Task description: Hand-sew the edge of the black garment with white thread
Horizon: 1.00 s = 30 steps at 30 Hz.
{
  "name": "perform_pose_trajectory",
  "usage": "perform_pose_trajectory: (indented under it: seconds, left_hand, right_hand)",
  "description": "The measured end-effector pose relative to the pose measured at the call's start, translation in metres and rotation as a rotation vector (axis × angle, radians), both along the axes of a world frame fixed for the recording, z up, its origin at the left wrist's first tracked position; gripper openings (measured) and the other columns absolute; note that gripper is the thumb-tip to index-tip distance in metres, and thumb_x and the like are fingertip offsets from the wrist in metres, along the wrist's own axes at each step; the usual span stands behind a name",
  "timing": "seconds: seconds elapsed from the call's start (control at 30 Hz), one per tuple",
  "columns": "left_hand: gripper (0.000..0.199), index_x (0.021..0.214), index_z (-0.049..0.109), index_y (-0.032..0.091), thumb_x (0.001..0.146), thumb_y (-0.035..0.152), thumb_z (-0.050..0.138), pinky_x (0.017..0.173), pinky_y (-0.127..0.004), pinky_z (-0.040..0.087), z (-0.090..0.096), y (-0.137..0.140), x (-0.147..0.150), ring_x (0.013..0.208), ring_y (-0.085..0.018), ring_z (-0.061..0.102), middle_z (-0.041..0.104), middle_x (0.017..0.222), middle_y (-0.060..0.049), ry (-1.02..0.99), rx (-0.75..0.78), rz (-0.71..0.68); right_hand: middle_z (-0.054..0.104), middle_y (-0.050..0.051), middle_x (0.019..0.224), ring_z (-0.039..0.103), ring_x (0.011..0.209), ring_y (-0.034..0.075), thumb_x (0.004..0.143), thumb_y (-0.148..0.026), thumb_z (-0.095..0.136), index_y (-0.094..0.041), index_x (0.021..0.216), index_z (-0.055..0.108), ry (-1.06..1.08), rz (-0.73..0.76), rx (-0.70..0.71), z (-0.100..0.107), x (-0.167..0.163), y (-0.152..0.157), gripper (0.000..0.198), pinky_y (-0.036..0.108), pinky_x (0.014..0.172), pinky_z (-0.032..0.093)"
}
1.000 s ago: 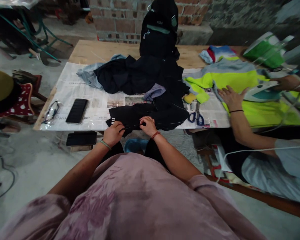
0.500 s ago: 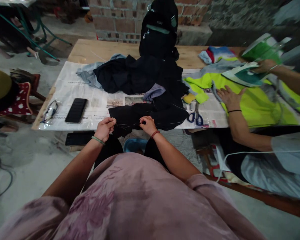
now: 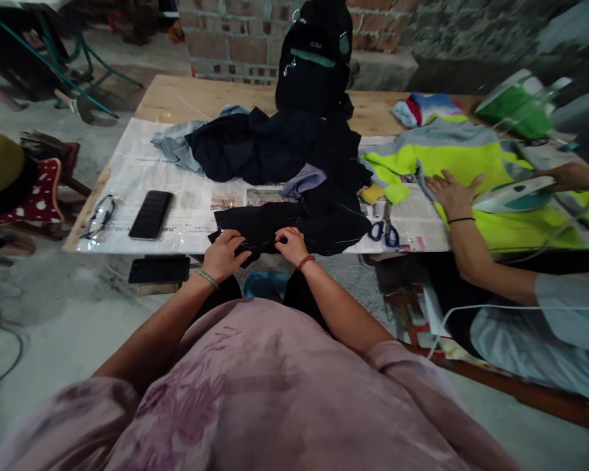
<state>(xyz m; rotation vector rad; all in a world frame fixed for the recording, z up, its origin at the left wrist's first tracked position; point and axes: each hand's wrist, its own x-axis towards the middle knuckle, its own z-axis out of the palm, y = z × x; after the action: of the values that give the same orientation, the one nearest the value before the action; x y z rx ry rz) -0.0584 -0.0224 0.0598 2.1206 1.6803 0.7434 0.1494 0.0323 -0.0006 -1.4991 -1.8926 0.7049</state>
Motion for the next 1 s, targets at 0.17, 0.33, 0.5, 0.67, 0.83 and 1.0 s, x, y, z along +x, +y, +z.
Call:
perform_pose_trajectory:
  seconds: [0.17,0.33,0.5,0.67,0.83,1.0]
  left_hand:
    - [0.016,0.069,0.063,0.017,0.075,0.025,0.051,0.073,-0.027,0.046,-0.011,0.008,-0.002,0.081,-0.015,0.055,0.059,0.089,-0.005,-0.122,-0.029,0.063]
    - [0.014,0.073,0.059,0.016,0.069,0.029,0.056,0.041,-0.019,0.033,-0.008,0.013,-0.013,0.044,-0.007,0.041,0.05,0.058,0.002,-0.582,-0.302,0.36]
    - [0.019,0.078,0.058,0.016,0.072,0.033,0.052,0.043,-0.019,0.036,-0.001,0.01,-0.011,0.047,-0.007,0.043,0.054,0.064,0.0,-0.571,-0.245,0.329]
    - [0.018,0.083,0.064,0.017,0.069,0.028,0.057,0.076,-0.028,0.046,-0.008,0.008,0.003,0.087,-0.017,0.055,0.056,0.105,-0.006,-0.084,-0.023,0.002]
    - [0.017,0.067,0.062,0.016,0.075,0.02,0.048,0.082,-0.028,0.044,-0.017,0.013,0.002,0.085,-0.016,0.056,0.059,0.09,-0.006,-0.029,-0.012,0.031]
    - [0.011,0.07,0.061,0.017,0.072,0.021,0.051,0.072,-0.026,0.046,-0.015,0.019,-0.012,0.074,-0.014,0.054,0.058,0.081,-0.003,-0.206,-0.055,0.165]
  right_hand:
    - [0.064,0.0,0.092,0.049,0.098,0.02,0.063,-0.015,0.056,-0.021,0.064,0.056,-0.002,-0.003,-0.012,0.0,0.0,0.001,0.007,0.037,0.087,0.032]
    - [0.064,0.0,0.091,0.049,0.098,0.02,0.063,-0.015,0.057,-0.021,0.064,0.056,-0.005,-0.013,-0.011,0.001,-0.001,0.0,0.007,0.037,0.087,0.032]
    - [0.064,0.0,0.091,0.049,0.098,0.02,0.063,-0.015,0.056,-0.021,0.064,0.055,-0.006,-0.008,-0.007,0.0,0.0,0.001,0.007,0.037,0.086,0.032]
    - [0.064,0.0,0.092,0.049,0.099,0.019,0.063,-0.015,0.056,-0.021,0.064,0.055,-0.005,-0.007,-0.006,-0.001,0.0,0.001,0.007,0.037,0.087,0.031]
    - [0.064,-0.001,0.091,0.049,0.098,0.019,0.063,-0.014,0.057,-0.022,0.063,0.055,0.005,-0.01,-0.006,0.001,0.0,0.001,0.008,0.037,0.087,0.032]
    - [0.064,0.0,0.089,0.049,0.097,0.02,0.063,-0.016,0.058,-0.022,0.064,0.056,-0.008,-0.02,-0.018,0.002,-0.001,0.001,0.006,0.037,0.086,0.032]
